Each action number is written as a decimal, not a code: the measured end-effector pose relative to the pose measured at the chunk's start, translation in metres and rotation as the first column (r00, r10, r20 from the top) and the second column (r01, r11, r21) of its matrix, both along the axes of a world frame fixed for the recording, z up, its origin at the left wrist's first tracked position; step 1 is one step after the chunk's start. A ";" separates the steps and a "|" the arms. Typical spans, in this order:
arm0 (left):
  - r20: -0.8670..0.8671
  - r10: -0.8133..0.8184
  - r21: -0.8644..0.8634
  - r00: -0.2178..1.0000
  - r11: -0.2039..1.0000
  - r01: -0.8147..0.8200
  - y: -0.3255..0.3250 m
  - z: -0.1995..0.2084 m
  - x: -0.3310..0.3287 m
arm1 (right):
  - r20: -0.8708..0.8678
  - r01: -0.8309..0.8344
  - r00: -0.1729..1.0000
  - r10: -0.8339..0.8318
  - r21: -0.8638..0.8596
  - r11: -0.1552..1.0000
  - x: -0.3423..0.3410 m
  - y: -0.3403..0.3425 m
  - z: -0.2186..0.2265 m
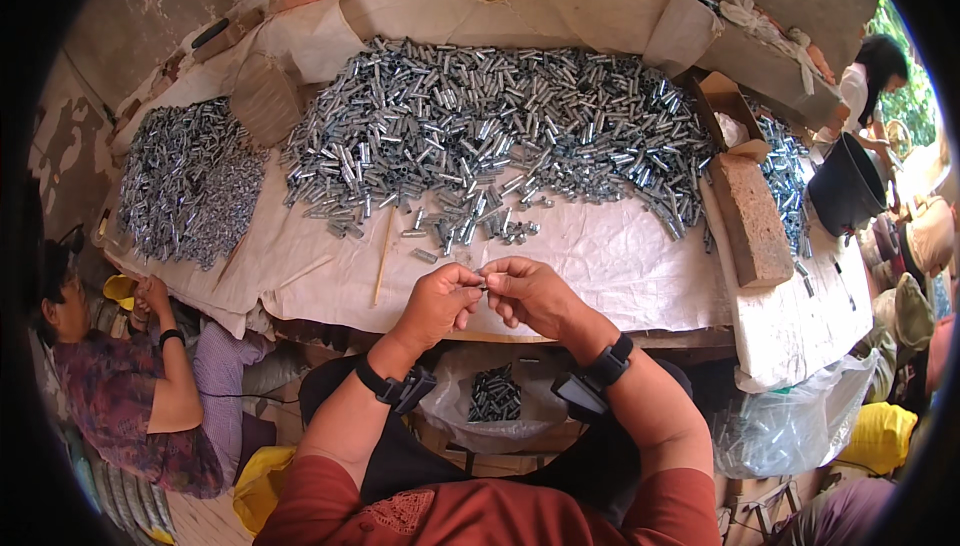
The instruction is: Sorting and inspecting small metal bolts or screws from a large pile on a workbench.
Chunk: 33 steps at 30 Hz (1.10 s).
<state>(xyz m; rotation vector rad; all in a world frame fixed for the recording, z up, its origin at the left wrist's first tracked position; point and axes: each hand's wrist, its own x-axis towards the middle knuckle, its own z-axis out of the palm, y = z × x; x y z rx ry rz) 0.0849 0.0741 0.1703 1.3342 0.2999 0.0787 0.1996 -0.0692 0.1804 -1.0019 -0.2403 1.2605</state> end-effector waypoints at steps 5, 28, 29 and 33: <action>-0.015 -0.068 -0.019 0.998 0.998 0.068 0.005 0.004 -0.004 | -0.135 -0.135 0.979 0.151 0.117 0.984 -0.002 -0.001 -0.013; 0.209 0.303 0.893 0.930 0.327 -0.308 0.042 -0.034 0.012 | 0.930 0.569 -0.083 0.359 -0.251 0.783 0.051 0.022 -0.048; 0.208 0.307 0.894 0.929 0.326 -0.308 0.039 -0.032 0.012 | 0.915 0.577 -0.087 0.394 -0.276 0.769 0.048 0.027 -0.047; -0.006 0.370 0.188 0.929 0.913 -0.362 0.031 -0.021 0.009 | 0.929 0.556 -0.126 0.348 -0.225 0.800 0.051 0.030 -0.056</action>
